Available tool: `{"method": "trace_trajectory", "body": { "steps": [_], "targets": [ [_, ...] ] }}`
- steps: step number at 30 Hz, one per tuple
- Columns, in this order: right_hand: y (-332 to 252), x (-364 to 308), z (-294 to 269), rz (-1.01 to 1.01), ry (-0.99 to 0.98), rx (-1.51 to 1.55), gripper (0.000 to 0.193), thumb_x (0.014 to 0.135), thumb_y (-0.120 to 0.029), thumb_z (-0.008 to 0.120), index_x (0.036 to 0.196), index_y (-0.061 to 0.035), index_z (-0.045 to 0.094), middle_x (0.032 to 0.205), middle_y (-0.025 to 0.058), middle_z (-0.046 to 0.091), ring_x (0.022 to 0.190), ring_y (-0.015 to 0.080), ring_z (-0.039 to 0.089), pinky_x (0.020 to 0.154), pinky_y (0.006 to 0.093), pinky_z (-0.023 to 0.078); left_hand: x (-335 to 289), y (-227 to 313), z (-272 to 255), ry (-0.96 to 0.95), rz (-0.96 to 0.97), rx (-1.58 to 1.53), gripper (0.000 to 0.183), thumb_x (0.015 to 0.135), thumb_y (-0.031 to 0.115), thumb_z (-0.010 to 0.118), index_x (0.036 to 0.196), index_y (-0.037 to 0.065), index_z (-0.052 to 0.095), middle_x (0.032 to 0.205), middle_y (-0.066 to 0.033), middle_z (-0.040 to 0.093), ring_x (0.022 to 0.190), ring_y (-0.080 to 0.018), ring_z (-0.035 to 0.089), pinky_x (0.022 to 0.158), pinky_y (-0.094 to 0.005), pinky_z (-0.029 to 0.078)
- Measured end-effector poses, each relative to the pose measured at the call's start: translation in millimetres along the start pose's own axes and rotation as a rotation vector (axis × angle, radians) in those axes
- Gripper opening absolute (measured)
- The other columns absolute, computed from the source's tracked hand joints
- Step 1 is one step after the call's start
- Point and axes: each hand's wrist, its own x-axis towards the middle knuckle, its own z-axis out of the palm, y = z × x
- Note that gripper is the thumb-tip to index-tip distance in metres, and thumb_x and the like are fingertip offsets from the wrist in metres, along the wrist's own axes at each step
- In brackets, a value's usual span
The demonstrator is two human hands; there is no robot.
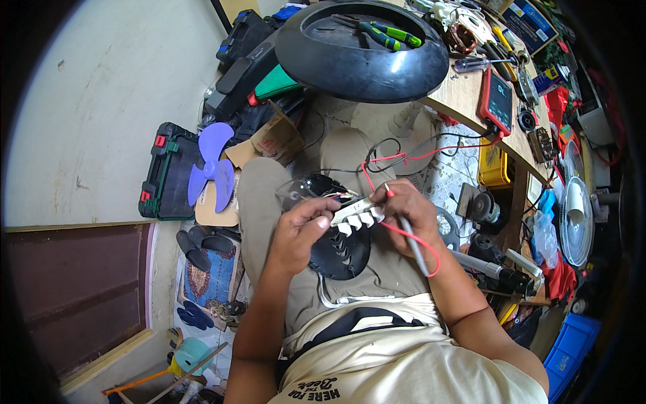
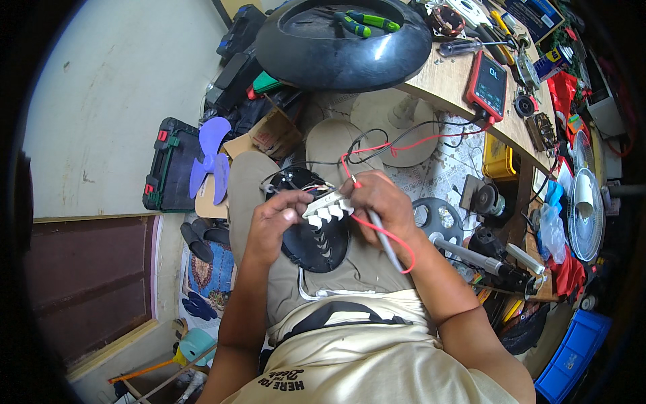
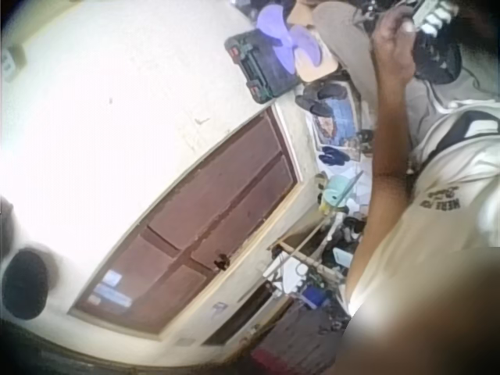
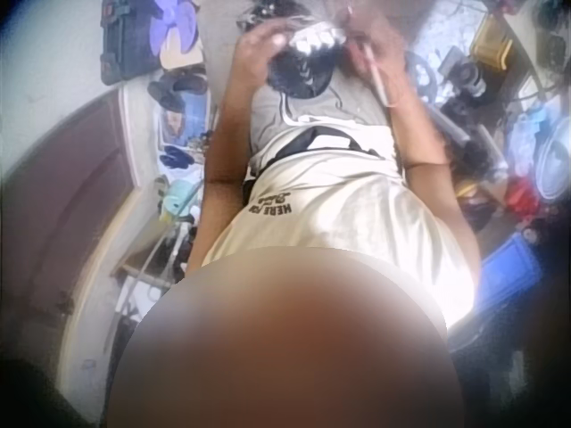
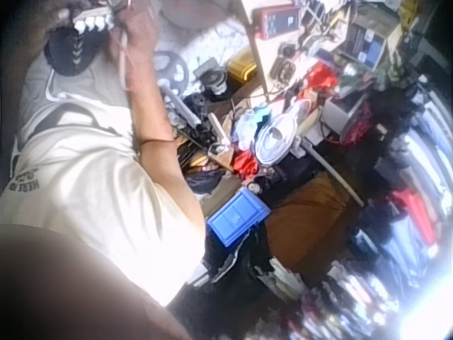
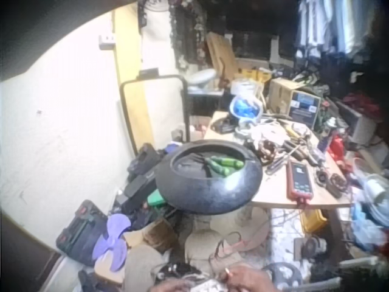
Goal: The person tests a small white electrical component with multiple terminals using a multimeter. They hold the component in one hand and probe different terminals with the multimeter leads in the other, then briefly inspect the component afterward.
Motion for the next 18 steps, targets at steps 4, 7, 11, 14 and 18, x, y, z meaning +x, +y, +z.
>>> {"method": "trace_trajectory", "body": {
  "steps": [4,7,11,14,18],
  "targets": [
    [0.3,-4.1,-0.1,-0.174,-0.057,-0.098,0.024,0.086,-0.014,0.078,0.105,-0.0056,0.066,0.113,0.0187,0.072,0.104,0.0391,0.070,0.089,0.0455,0.057,-11.4,10.1,11.8,-0.023,-0.239,-0.064,0.044,0.103,0.024,0.076,0.136,-0.002,0.064,0.105,-0.0052,0.071,0.089,-0.0104,0.067,0.081,-0.0277,0.058],
    [0.0,-12.0,-0.9,-0.193,-0.063,-0.115,0.026,0.085,-0.015,0.078,0.105,-0.0039,0.066,0.115,0.0196,0.072,0.107,0.0397,0.070,0.089,0.0453,0.058,-12.9,11.6,22.0,-0.067,-0.370,-0.035,0.047,0.103,0.018,0.075,0.143,0.000,0.060,0.107,-0.0058,0.073,0.088,-0.0114,0.070,0.079,-0.0276,0.059],
    [-2.2,-30.2,3.7,0.005,0.057,-0.083,0.025,0.091,-0.018,0.079,0.109,-0.0037,0.068,0.114,0.0193,0.072,0.104,0.0348,0.072,0.090,0.0427,0.058,-12.4,6.2,27.8,-0.002,-0.224,-0.066,0.046,0.095,0.002,0.080,0.138,0.002,0.062,0.109,-0.0060,0.073,0.093,-0.0126,0.071,0.082,-0.0288,0.060],
    [-2.5,-42.2,-2.4,0.384,0.246,0.142,0.033,0.100,-0.029,0.075,0.117,-0.0011,0.070,0.110,0.0176,0.073,0.101,0.0290,0.073,0.089,0.0392,0.058,-16.1,1.3,33.0,0.146,-0.050,0.176,0.045,0.091,-0.005,0.082,0.131,0.001,0.064,0.110,-0.0069,0.073,0.097,-0.0136,0.071,0.085,-0.0299,0.060],
    [1.9,-43.2,-28.7,0.744,0.234,0.621,0.050,0.107,-0.037,0.066,0.129,0.0071,0.068,0.098,0.0108,0.071,0.091,0.0201,0.071,0.080,0.0339,0.058,-20.9,0.7,30.0,0.242,0.108,0.616,0.040,0.089,-0.008,0.081,0.125,0.000,0.065,0.111,-0.0082,0.072,0.101,-0.0140,0.072,0.089,-0.0304,0.060]
  ]
}}
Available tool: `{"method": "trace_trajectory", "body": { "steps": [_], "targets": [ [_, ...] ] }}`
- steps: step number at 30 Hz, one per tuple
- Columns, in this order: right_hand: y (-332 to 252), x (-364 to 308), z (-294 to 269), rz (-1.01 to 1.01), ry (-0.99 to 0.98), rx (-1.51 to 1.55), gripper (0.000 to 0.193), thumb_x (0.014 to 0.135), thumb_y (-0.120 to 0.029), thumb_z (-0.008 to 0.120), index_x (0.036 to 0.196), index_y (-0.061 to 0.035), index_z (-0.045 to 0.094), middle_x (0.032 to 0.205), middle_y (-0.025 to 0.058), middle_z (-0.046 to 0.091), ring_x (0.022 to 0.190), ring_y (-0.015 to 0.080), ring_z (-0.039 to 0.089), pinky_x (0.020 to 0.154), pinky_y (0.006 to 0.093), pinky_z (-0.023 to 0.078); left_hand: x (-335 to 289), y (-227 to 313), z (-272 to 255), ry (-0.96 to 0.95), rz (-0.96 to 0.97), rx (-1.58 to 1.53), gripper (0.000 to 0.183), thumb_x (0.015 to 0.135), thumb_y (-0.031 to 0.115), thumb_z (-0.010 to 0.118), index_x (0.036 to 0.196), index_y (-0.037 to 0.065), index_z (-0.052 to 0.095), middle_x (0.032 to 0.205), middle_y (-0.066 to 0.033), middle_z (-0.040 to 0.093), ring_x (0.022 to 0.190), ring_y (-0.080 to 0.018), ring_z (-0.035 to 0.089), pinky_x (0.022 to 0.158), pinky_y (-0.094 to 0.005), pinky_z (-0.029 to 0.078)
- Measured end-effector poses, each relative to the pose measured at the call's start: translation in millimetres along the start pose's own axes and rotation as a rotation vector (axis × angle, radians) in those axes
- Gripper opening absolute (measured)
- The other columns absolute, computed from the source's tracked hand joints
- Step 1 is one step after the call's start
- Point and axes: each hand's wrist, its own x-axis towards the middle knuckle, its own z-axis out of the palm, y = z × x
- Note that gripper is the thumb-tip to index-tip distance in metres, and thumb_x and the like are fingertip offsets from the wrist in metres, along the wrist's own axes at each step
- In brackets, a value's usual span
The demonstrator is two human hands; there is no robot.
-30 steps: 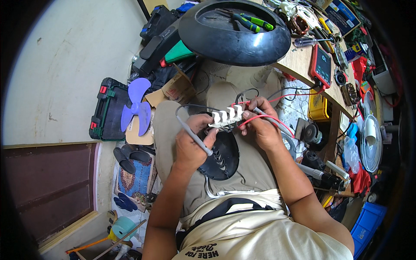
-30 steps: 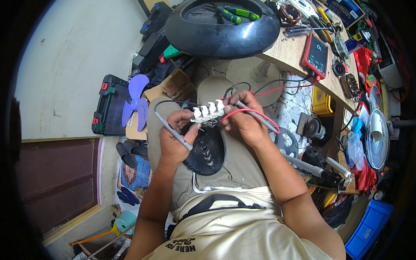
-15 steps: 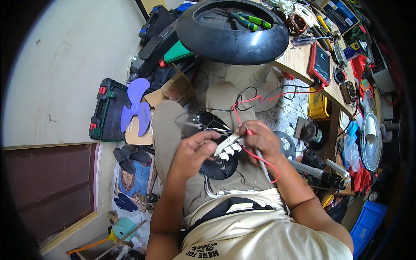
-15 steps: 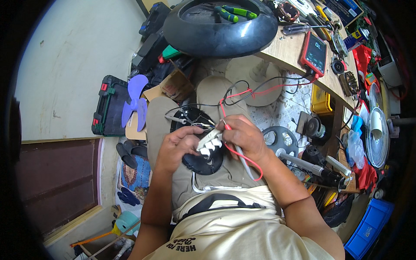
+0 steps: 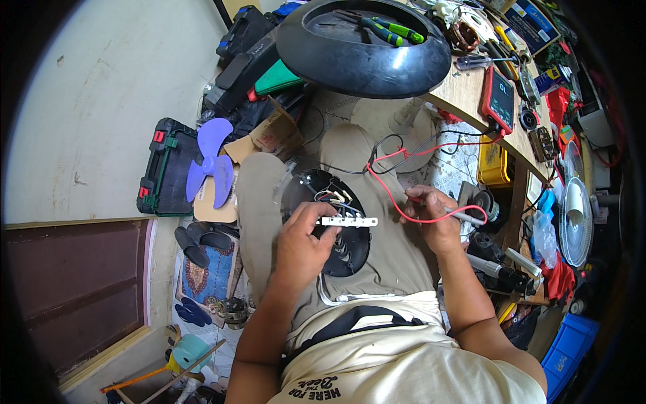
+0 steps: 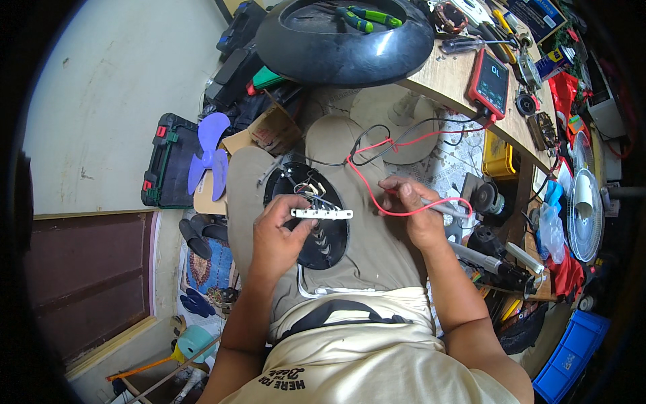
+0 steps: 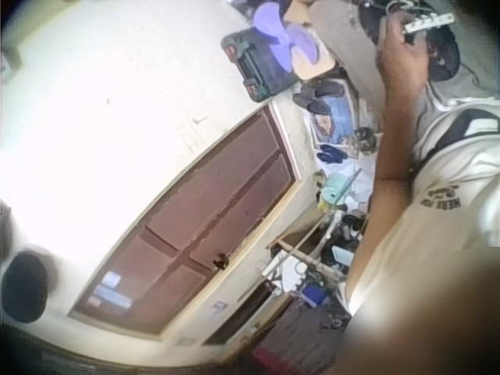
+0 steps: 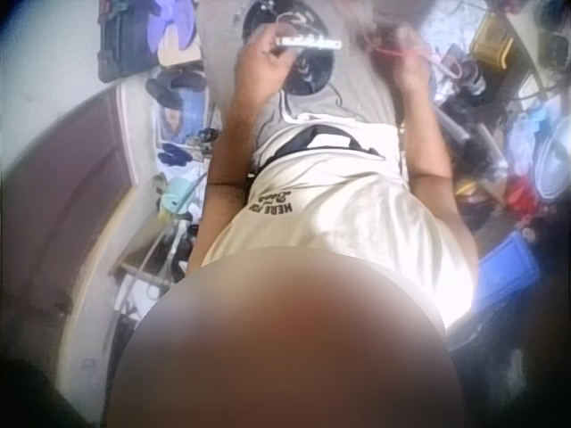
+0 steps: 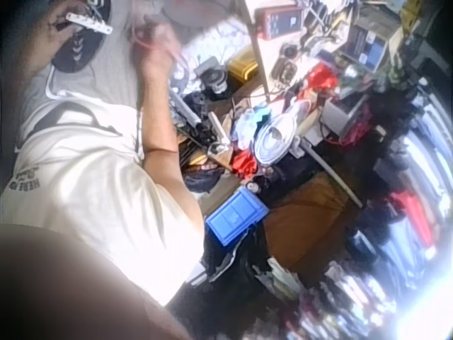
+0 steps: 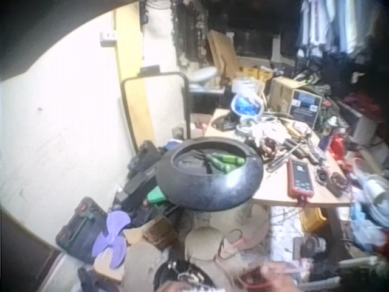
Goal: The person tests a small white electrical component with multiple terminals using a multimeter. They hold the component in one hand and probe different terminals with the multimeter leads in the other, then briefly inspect the component afterward.
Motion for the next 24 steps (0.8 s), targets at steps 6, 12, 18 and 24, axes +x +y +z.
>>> {"method": "trace_trajectory", "body": {
  "steps": [6,12,18,24],
  "targets": [
    [-2.3,2.1,18.5,0.049,-0.111,-0.098,0.026,0.091,-0.013,0.081,0.109,-0.0027,0.065,0.096,0.0058,0.068,0.082,0.0152,0.067,0.078,0.0301,0.056,-1.6,-7.7,9.1,0.094,-0.087,-0.283,0.043,0.085,-0.002,0.085,0.123,0.005,0.067,0.113,-0.0110,0.073,0.098,-0.0179,0.074,0.073,-0.0303,0.060],
    [-1.5,2.0,37.8,0.032,-0.131,-0.050,0.024,0.087,0.001,0.076,0.109,-0.0020,0.068,0.097,0.0024,0.070,0.084,0.0064,0.063,0.075,0.0234,0.051,-1.6,-15.5,11.5,0.113,-0.061,-0.254,0.047,0.082,-0.003,0.087,0.124,0.005,0.068,0.113,-0.0113,0.073,0.100,-0.0194,0.073,0.090,-0.0324,0.058],
    [-3.5,4.2,42.8,0.057,-0.072,-0.202,0.019,0.091,-0.004,0.075,0.109,-0.0007,0.070,0.093,0.0014,0.070,0.083,0.0072,0.064,0.075,0.0249,0.053,-0.6,-16.0,10.8,0.108,-0.033,-0.203,0.047,0.081,-0.002,0.088,0.123,0.006,0.068,0.109,-0.0109,0.074,0.099,-0.0215,0.073,0.090,-0.0343,0.058],
    [-8.5,5.1,47.5,0.008,-0.043,-0.323,0.017,0.095,-0.012,0.075,0.106,-0.0006,0.069,0.091,0.0018,0.070,0.081,0.0086,0.063,0.073,0.0262,0.051,-0.1,-17.7,9.4,0.047,-0.002,-0.165,0.047,0.087,-0.012,0.082,0.127,0.001,0.061,0.113,-0.0079,0.070,0.103,-0.0128,0.070,0.089,-0.0265,0.058]
  ]
}}
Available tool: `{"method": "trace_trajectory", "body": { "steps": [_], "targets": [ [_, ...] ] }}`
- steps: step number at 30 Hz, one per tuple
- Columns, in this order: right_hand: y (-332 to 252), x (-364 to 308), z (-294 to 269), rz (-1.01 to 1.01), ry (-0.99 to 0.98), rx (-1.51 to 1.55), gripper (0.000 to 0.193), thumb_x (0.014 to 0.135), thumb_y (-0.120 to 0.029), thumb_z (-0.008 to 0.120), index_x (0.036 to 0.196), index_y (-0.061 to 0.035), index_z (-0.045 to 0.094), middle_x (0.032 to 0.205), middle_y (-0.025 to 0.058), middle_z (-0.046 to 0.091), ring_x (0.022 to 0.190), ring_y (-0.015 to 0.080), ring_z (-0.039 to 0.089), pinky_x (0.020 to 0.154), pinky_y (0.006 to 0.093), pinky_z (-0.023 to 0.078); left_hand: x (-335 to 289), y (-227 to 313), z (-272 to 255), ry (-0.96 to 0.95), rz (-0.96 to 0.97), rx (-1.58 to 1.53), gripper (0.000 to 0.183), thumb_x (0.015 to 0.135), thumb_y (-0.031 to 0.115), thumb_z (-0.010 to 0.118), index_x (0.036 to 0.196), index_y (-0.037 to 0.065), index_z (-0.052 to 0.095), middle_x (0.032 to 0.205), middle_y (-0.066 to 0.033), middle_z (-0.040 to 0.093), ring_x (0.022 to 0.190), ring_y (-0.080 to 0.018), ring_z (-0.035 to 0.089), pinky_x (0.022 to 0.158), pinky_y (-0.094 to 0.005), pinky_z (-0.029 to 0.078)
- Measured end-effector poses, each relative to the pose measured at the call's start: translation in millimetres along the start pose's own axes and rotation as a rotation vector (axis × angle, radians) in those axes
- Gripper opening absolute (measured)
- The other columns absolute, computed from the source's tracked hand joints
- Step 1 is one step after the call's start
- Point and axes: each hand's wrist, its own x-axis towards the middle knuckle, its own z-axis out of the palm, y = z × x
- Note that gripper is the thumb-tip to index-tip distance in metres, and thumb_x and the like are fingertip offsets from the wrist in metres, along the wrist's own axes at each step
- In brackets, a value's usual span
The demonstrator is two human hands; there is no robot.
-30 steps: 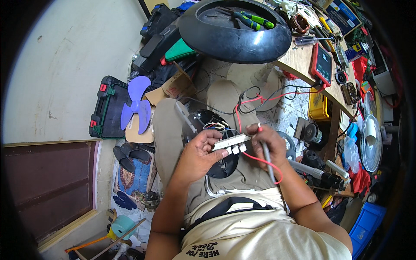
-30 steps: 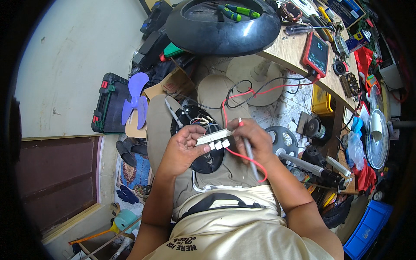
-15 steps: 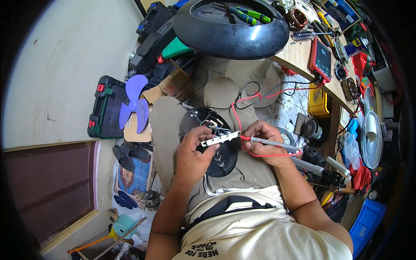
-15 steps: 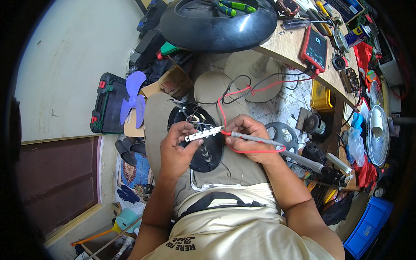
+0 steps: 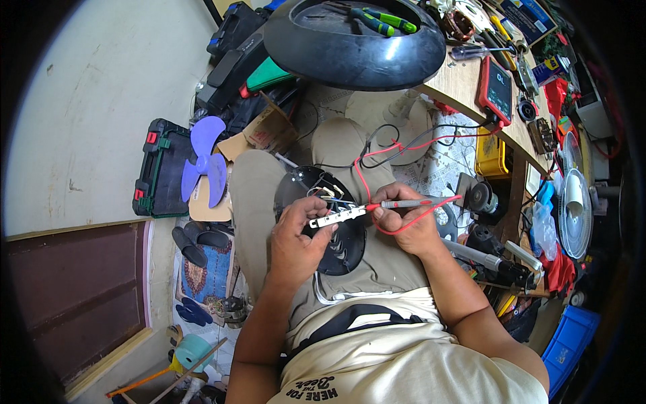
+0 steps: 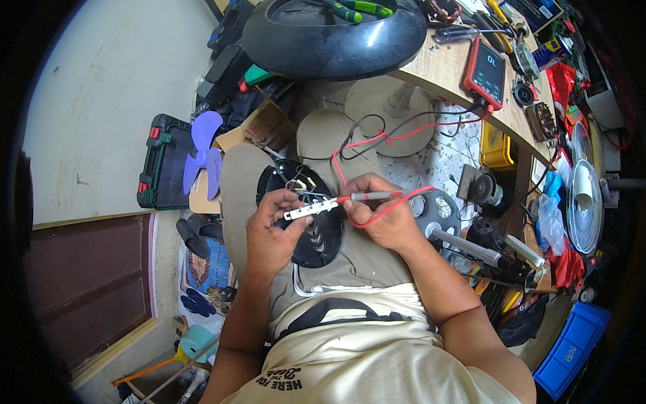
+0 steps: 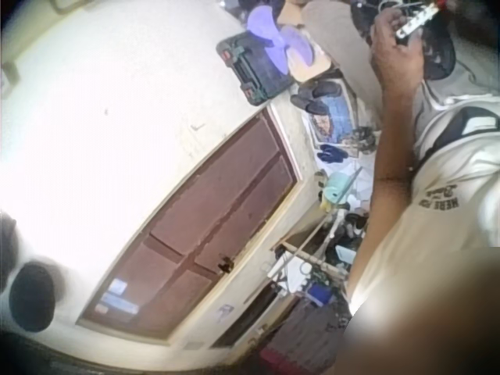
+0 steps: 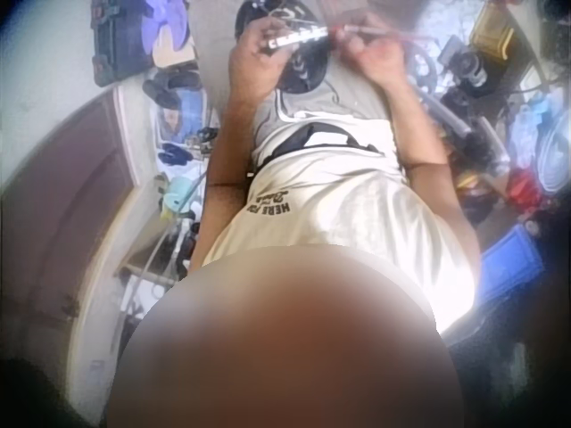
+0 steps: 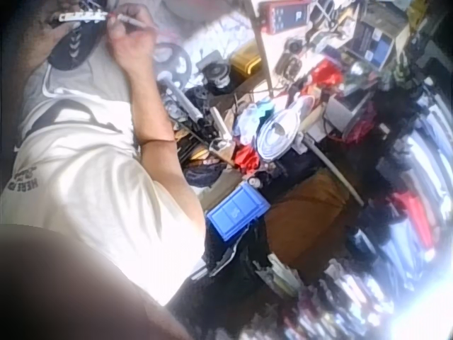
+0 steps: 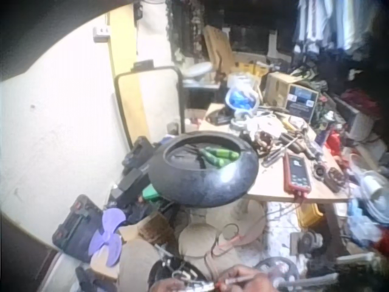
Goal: The person tests a small white electrical component with multiple terminals using a multimeter. They hold the component in one hand and probe different terminals with the multimeter leads in the other, then briefly inspect the component afterward.
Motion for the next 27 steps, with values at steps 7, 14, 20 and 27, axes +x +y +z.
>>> {"method": "trace_trajectory", "body": {
  "steps": [7,14,20,27],
  "targets": [
    [2.9,6.5,-1.2,0.095,-0.029,-0.084,0.023,0.093,-0.018,0.079,0.102,-0.0006,0.067,0.095,0.0043,0.071,0.084,0.0103,0.064,0.075,0.0280,0.052,-0.3,3.5,0.1,-0.007,-0.006,0.009,0.044,0.088,-0.011,0.080,0.126,0.001,0.062,0.113,-0.0087,0.070,0.103,-0.0131,0.071,0.089,-0.0269,0.059],
    [7.8,21.1,-2.4,-0.056,-0.134,-0.062,0.030,0.092,-0.023,0.083,0.099,-0.0021,0.063,0.104,0.0103,0.074,0.091,0.0124,0.067,0.080,0.0288,0.056,-0.4,5.9,2.0,0.055,0.008,0.024,0.041,0.083,-0.002,0.086,0.119,0.005,0.069,0.109,-0.0117,0.074,0.098,-0.0219,0.075,0.082,-0.0324,0.060],
    [1.7,16.8,-2.3,0.077,-0.125,-0.063,0.019,0.090,-0.006,0.077,0.094,-0.0030,0.059,0.106,0.0151,0.074,0.086,0.0115,0.065,0.076,0.0288,0.056,2.8,5.3,1.9,0.037,0.054,0.098,0.040,0.086,-0.006,0.083,0.121,0.003,0.066,0.108,-0.0094,0.073,0.100,-0.0180,0.074,0.087,-0.0308,0.059],
    [17.2,20.4,15.2,-0.038,-0.020,-0.010,0.022,0.086,0.005,0.071,0.092,-0.0049,0.052,0.096,0.0120,0.068,0.087,0.0122,0.061,0.078,0.0276,0.052,7.1,17.5,0.4,0.045,0.211,0.328,0.038,0.083,0.000,0.087,0.117,0.003,0.069,0.106,-0.0103,0.074,0.096,-0.0181,0.074,0.084,-0.0317,0.058]
  ]
}}
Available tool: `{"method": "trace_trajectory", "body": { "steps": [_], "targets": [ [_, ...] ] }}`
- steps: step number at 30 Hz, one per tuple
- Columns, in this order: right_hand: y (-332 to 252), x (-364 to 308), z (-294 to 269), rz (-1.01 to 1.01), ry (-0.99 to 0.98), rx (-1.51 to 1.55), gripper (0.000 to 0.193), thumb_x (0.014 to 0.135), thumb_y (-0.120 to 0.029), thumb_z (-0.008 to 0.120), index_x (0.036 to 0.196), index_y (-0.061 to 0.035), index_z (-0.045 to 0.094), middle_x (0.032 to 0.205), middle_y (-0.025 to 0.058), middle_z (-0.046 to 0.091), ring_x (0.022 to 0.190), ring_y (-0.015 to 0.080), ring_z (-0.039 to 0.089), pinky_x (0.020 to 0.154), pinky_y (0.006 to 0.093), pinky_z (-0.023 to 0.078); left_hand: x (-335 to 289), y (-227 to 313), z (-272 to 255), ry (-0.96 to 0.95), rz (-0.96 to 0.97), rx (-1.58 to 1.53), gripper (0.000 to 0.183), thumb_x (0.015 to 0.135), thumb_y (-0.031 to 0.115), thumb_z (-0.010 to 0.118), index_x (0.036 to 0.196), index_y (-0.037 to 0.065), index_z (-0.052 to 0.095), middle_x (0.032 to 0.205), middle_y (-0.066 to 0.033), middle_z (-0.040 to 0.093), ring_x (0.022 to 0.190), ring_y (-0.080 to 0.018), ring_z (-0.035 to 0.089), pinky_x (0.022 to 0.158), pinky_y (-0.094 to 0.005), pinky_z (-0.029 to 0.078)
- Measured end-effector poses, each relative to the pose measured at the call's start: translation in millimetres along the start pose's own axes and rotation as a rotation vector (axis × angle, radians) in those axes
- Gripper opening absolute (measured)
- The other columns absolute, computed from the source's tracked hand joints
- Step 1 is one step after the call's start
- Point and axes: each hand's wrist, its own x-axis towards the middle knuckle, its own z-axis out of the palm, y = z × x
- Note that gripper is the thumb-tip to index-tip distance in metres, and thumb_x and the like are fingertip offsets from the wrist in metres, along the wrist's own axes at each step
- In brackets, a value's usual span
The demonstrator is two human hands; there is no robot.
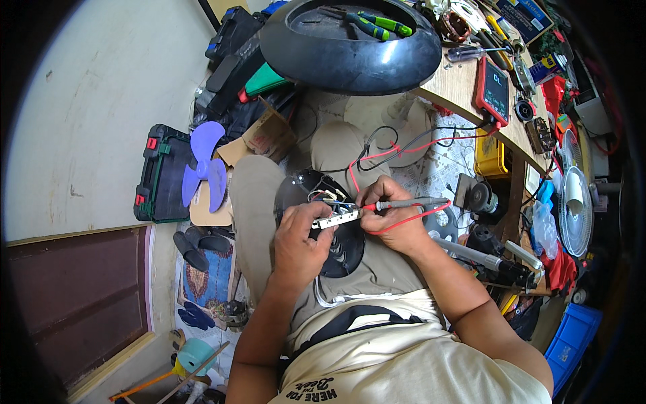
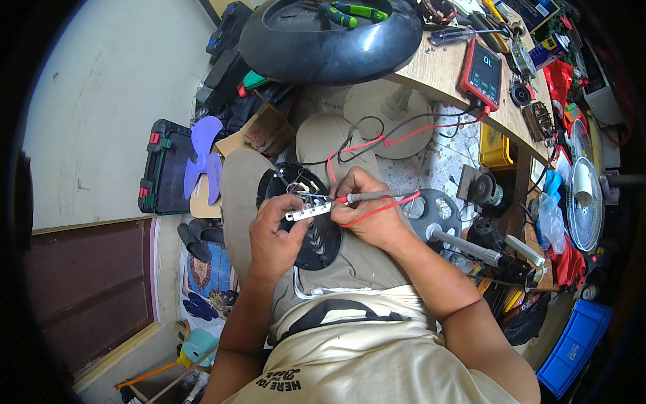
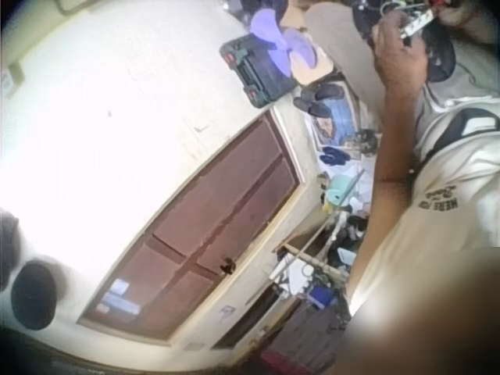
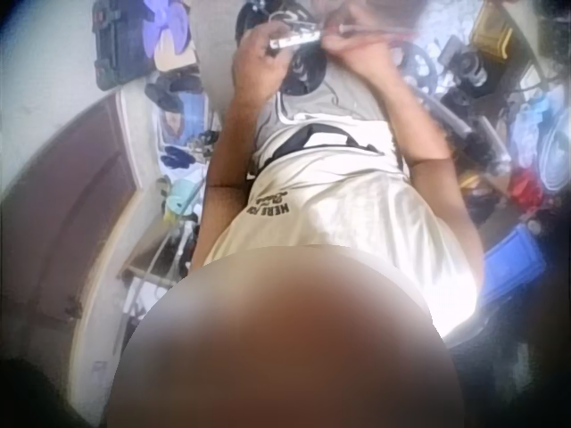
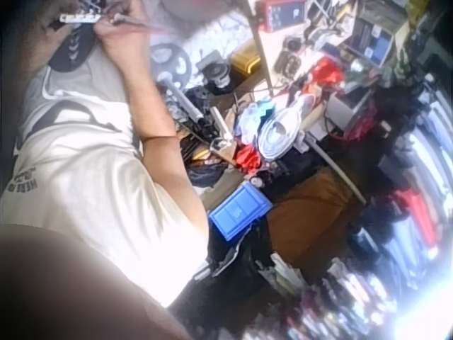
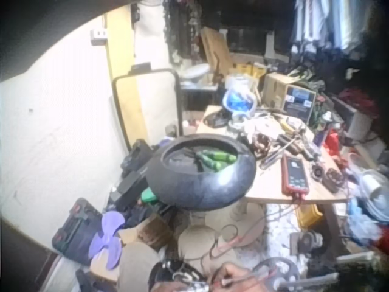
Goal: The person tests a small white electrical component with multiple terminals using a multimeter. They hold the component in one hand and probe different terminals with the multimeter leads in the other, then briefly inspect the component afterward.
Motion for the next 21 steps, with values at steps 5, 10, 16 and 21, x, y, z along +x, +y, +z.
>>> {"method": "trace_trajectory", "body": {
  "steps": [5,10,16,21],
  "targets": [
    [6.3,2.3,1.8,-0.063,0.020,-0.035,0.025,0.084,0.006,0.069,0.090,-0.0058,0.048,0.093,0.0115,0.066,0.086,0.0137,0.060,0.078,0.0294,0.051,18.4,-8.5,-31.4,-0.194,-0.112,-0.217,0.038,0.086,0.001,0.083,0.121,0.005,0.070,0.107,-0.0080,0.075,0.100,-0.0200,0.072,0.089,-0.0350,0.058],
    [8.1,0.5,1.7,-0.060,0.012,0.001,0.025,0.084,0.007,0.068,0.090,-0.0065,0.048,0.090,0.0108,0.066,0.085,0.0152,0.062,0.076,0.0303,0.051,91.0,-68.7,-70.0,-0.084,-0.233,-0.253,0.036,0.092,0.006,0.077,0.128,0.005,0.071,0.114,-0.0099,0.076,0.105,-0.0190,0.073,0.095,-0.0351,0.058],
    [10.1,-0.1,2.7,-0.090,-0.021,0.036,0.025,0.083,0.005,0.074,0.090,-0.0039,0.052,0.093,0.0118,0.070,0.085,0.0141,0.064,0.076,0.0298,0.053,167.2,-159.9,-10.0,-0.879,-0.009,0.589,0.049,0.086,0.014,0.075,0.135,0.007,0.071,0.133,-0.0200,0.072,0.117,-0.0410,0.069,0.104,-0.0438,0.054],
    [10.2,-0.9,3.3,-0.127,-0.022,-0.010,0.026,0.083,0.006,0.074,0.091,-0.0041,0.052,0.093,0.0126,0.071,0.082,0.0130,0.063,0.072,0.0289,0.053,187.6,-193.4,47.3,-1.521,0.168,0.385,0.035,0.087,0.021,0.076,0.114,0.000,0.078,0.114,-0.0241,0.077,0.102,-0.0438,0.073,0.091,-0.0482,0.057]
  ]
}}
